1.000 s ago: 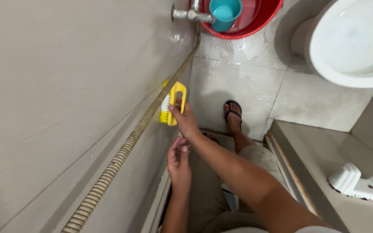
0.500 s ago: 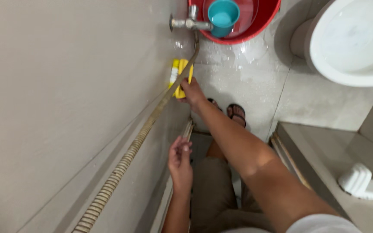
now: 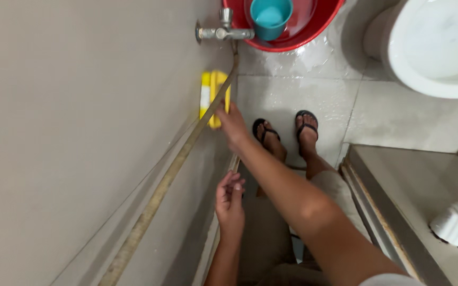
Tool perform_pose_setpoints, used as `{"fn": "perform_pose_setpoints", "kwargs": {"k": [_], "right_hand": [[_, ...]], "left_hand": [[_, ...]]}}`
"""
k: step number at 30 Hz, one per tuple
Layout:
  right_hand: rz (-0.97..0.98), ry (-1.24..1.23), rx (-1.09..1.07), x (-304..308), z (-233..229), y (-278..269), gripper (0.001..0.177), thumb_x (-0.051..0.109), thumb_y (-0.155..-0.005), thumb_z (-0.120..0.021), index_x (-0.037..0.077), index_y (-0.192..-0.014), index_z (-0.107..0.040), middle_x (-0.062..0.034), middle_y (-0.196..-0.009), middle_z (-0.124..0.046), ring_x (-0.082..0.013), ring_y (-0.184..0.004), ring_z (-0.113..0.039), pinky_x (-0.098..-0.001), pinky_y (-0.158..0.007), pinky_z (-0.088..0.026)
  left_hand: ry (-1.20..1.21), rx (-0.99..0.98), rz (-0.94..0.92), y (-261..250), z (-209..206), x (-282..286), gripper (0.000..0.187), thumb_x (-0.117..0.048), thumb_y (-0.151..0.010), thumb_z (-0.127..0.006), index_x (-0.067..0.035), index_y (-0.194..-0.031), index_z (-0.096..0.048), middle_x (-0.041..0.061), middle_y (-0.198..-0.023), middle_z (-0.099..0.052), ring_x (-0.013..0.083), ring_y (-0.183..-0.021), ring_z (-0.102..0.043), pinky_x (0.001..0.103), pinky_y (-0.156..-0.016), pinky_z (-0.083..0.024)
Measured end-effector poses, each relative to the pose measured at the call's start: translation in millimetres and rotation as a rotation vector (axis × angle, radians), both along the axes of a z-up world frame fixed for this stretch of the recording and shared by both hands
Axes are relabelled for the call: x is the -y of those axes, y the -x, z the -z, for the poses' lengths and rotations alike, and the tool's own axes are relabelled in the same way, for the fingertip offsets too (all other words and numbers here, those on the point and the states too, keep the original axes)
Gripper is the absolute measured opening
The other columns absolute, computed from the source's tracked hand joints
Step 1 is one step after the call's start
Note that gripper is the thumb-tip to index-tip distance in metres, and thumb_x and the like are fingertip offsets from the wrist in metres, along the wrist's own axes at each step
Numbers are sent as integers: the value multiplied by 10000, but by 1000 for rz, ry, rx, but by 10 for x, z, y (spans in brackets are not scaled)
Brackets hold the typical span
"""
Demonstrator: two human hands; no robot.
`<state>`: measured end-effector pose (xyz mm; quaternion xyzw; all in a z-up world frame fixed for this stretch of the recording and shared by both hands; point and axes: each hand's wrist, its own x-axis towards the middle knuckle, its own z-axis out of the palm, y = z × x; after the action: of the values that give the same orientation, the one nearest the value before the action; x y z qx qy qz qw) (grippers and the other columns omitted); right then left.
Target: The person scrubs the tiled bathroom floor with a yellow sponge, then uses a yellow brush to clean the wall and baseboard near the toilet. They rinse the brush under running water from a wall tap.
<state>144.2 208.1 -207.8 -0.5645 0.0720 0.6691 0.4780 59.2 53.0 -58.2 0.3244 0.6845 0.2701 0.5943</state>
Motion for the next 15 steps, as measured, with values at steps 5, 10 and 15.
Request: {"fn": "perform_pose_setpoints", "kwargs": {"k": [5,10,15], "right_hand": [[73,36,60,-498,414,-165,504,373,-919,-752,58,-1292,-627,-33,-992,-667,-145,-846,-635,-291,-672,-535],[133,-85,-46,-765,695,-323,463,365,-928,-718,25,-1236,-653,-70,-914,-672,-166,-725,-636,-303,-572,-515],[56,-147,190,-369,549,-51,522,332,-934,-745,27,-1332,-601,-52,-1053,-702,-136,-882,-673,-296,-698,-558]], "left_hand": [[-29,-50,19,-11,289,-63,384,-64,-1019,-571,-5,-1396,-535,98,-1282,-669,179,-1101,-655,313,-921,-524],[-112,-20,40,-80,507,-256,376,-70,-1049,-571,6,-1415,-530,104,-1263,-671,181,-1113,-648,318,-939,-522],[-106,-37,29,-163,511,-355,389,-82,-1043,-582,1,-1419,-530,98,-1255,-674,179,-1113,-652,326,-941,-531]]}}
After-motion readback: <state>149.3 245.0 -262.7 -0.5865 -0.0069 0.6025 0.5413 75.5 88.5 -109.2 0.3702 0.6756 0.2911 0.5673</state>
